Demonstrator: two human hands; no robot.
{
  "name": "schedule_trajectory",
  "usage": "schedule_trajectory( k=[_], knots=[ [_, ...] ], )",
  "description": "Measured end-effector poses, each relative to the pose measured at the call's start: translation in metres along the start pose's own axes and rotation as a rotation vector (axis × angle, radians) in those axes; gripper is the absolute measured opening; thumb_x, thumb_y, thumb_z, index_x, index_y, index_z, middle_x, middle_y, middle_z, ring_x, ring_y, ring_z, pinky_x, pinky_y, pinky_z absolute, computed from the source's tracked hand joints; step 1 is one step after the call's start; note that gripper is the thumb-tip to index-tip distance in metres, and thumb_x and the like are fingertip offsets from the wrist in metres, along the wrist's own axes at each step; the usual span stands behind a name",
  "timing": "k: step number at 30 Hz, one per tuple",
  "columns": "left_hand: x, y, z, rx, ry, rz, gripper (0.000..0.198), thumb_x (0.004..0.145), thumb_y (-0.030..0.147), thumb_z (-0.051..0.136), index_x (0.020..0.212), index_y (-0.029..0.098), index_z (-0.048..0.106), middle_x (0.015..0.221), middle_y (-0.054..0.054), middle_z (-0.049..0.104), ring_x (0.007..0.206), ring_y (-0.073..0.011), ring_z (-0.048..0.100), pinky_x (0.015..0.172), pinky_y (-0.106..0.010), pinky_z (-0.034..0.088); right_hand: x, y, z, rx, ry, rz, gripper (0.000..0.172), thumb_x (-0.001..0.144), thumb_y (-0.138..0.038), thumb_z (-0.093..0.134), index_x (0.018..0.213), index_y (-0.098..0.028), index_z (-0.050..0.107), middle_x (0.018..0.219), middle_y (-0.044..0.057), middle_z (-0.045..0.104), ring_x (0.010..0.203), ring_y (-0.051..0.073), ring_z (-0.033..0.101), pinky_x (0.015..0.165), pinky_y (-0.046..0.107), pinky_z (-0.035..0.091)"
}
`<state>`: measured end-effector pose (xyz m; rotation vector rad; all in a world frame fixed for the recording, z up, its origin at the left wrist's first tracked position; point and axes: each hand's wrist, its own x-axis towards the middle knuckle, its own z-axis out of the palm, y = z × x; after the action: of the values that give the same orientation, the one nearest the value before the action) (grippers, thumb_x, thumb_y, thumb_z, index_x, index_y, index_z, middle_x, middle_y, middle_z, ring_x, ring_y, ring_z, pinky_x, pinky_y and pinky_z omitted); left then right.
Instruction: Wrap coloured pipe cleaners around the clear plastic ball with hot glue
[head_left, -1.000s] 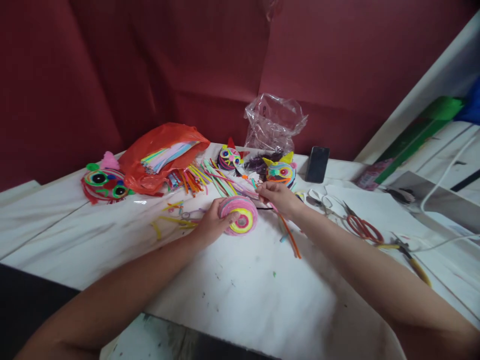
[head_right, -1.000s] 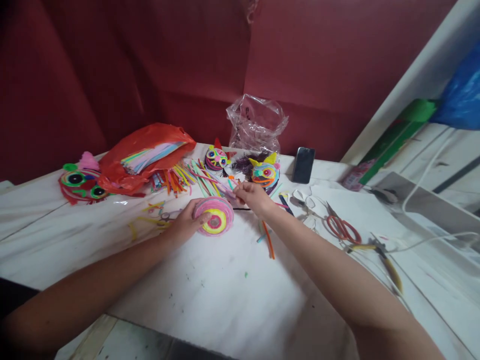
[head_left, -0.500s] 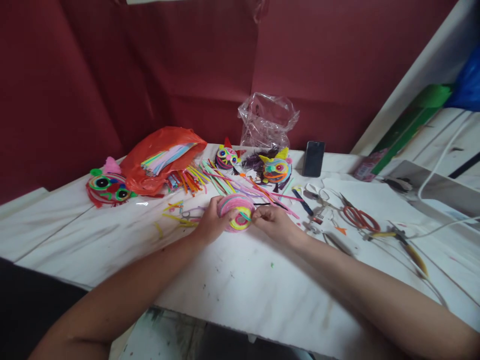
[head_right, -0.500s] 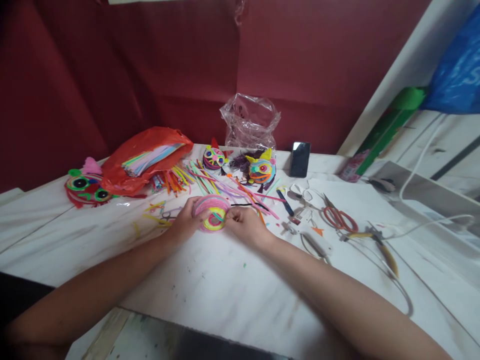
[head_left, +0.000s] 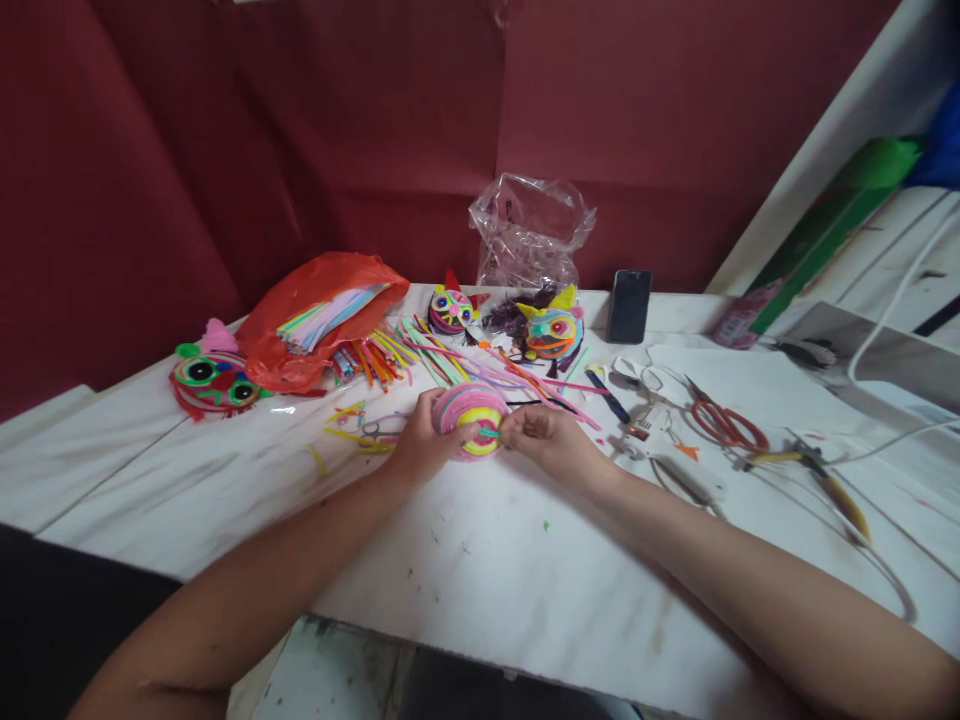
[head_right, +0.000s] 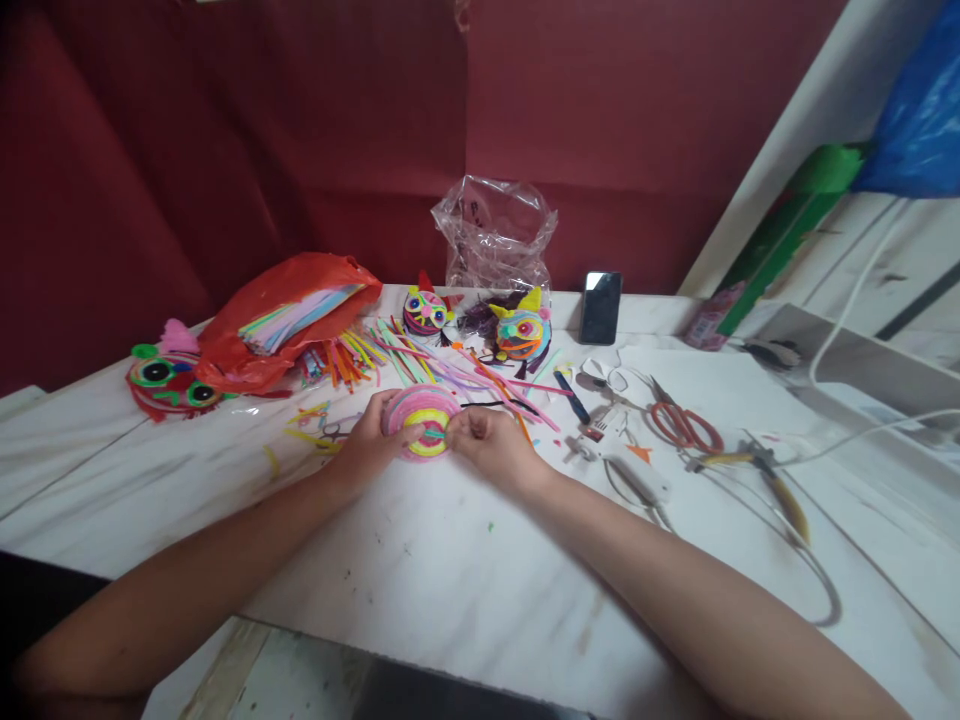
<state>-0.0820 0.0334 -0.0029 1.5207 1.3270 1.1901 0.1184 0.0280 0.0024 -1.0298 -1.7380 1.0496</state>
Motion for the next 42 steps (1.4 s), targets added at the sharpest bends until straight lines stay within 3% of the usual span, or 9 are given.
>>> schedule_trajectory(
  k=[3, 6, 12, 19, 26, 32, 36, 42],
  knots=[
    [0.000, 0.002, -0.001, -0.011, 0.027, -0.031, 0.062, 0.066, 0.045, 0.073, 0.116, 0.017, 0.047, 0.118, -0.011, 0.062, 0.110, -0.0254, 0.061, 0.095, -0.040, 0.048, 0.002, 0.000, 0.000, 0.258, -0.011, 0.065, 0.033, 0.063, -0.042, 0.080, 0.082, -0.020, 0.064, 0.073, 0.000, 0.066, 0.064, 0.013, 0.059, 0.063, 0.028, 0.049],
    [0.000, 0.004, -0.001, -0.013, 0.023, -0.025, 0.060, 0.069, 0.047, 0.070, 0.115, 0.017, 0.048, 0.118, -0.010, 0.063, 0.110, -0.0247, 0.061, 0.095, -0.039, 0.049, 0.002, 0.000, 0.001, 0.314, 0.000, 0.039, 0.039, 0.058, -0.042, 0.086, 0.085, -0.021, 0.067, 0.082, 0.001, 0.070, 0.073, 0.015, 0.063, 0.070, 0.030, 0.051],
    [0.001, 0.000, -0.001, 0.022, -0.011, 0.036, 0.064, 0.066, 0.049, 0.072, 0.115, 0.017, 0.047, 0.121, -0.012, 0.062, 0.112, -0.0259, 0.060, 0.097, -0.040, 0.047, 0.000, 0.006, 0.006, 0.294, 0.056, 0.019, 0.037, 0.065, -0.052, 0.080, 0.081, -0.021, 0.068, 0.073, 0.000, 0.068, 0.067, 0.015, 0.061, 0.069, 0.031, 0.051],
    [0.003, -0.004, -0.001, 0.051, -0.008, 0.068, 0.069, 0.066, 0.050, 0.073, 0.120, 0.015, 0.047, 0.122, -0.013, 0.060, 0.113, -0.0256, 0.059, 0.098, -0.040, 0.046, 0.003, 0.001, 0.004, 0.378, 0.130, 0.027, 0.030, 0.073, -0.047, 0.071, 0.072, -0.021, 0.057, 0.064, -0.001, 0.064, 0.062, 0.015, 0.061, 0.068, 0.031, 0.051],
    [0.001, 0.002, 0.000, 0.049, -0.002, 0.053, 0.066, 0.066, 0.048, 0.072, 0.118, 0.017, 0.048, 0.121, -0.012, 0.062, 0.112, -0.0261, 0.060, 0.097, -0.041, 0.046, 0.001, 0.006, -0.004, -0.035, 0.080, 0.021, 0.016, 0.072, -0.032, 0.057, 0.063, -0.022, 0.049, 0.054, -0.005, 0.050, 0.050, 0.011, 0.047, 0.052, 0.024, 0.038],
    [0.000, 0.003, 0.000, 0.096, 0.015, 0.043, 0.062, 0.067, 0.048, 0.071, 0.115, 0.017, 0.048, 0.119, -0.011, 0.063, 0.110, -0.0251, 0.061, 0.096, -0.039, 0.048, -0.006, 0.000, 0.001, -0.295, 0.119, -0.180, 0.012, 0.077, -0.022, 0.052, 0.079, -0.020, 0.063, 0.066, -0.001, 0.060, 0.059, 0.013, 0.054, 0.055, 0.024, 0.040],
    [0.000, 0.004, 0.000, 0.114, 0.014, 0.024, 0.063, 0.068, 0.047, 0.070, 0.118, 0.017, 0.047, 0.123, -0.011, 0.062, 0.112, -0.0249, 0.060, 0.098, -0.039, 0.047, -0.010, -0.005, 0.002, -0.381, 0.153, -0.261, 0.011, 0.076, -0.018, 0.051, 0.074, -0.020, 0.062, 0.065, 0.000, 0.060, 0.059, 0.013, 0.053, 0.055, 0.023, 0.039],
    [0.000, 0.004, 0.000, 0.102, -0.010, 0.088, 0.068, 0.069, 0.048, 0.070, 0.124, 0.016, 0.046, 0.129, -0.013, 0.059, 0.120, -0.0261, 0.057, 0.103, -0.040, 0.044, -0.008, -0.004, 0.002, -0.352, 0.139, -0.200, 0.008, 0.073, -0.020, 0.052, 0.069, -0.021, 0.058, 0.062, -0.001, 0.058, 0.056, 0.013, 0.051, 0.054, 0.024, 0.038]
  ],
)
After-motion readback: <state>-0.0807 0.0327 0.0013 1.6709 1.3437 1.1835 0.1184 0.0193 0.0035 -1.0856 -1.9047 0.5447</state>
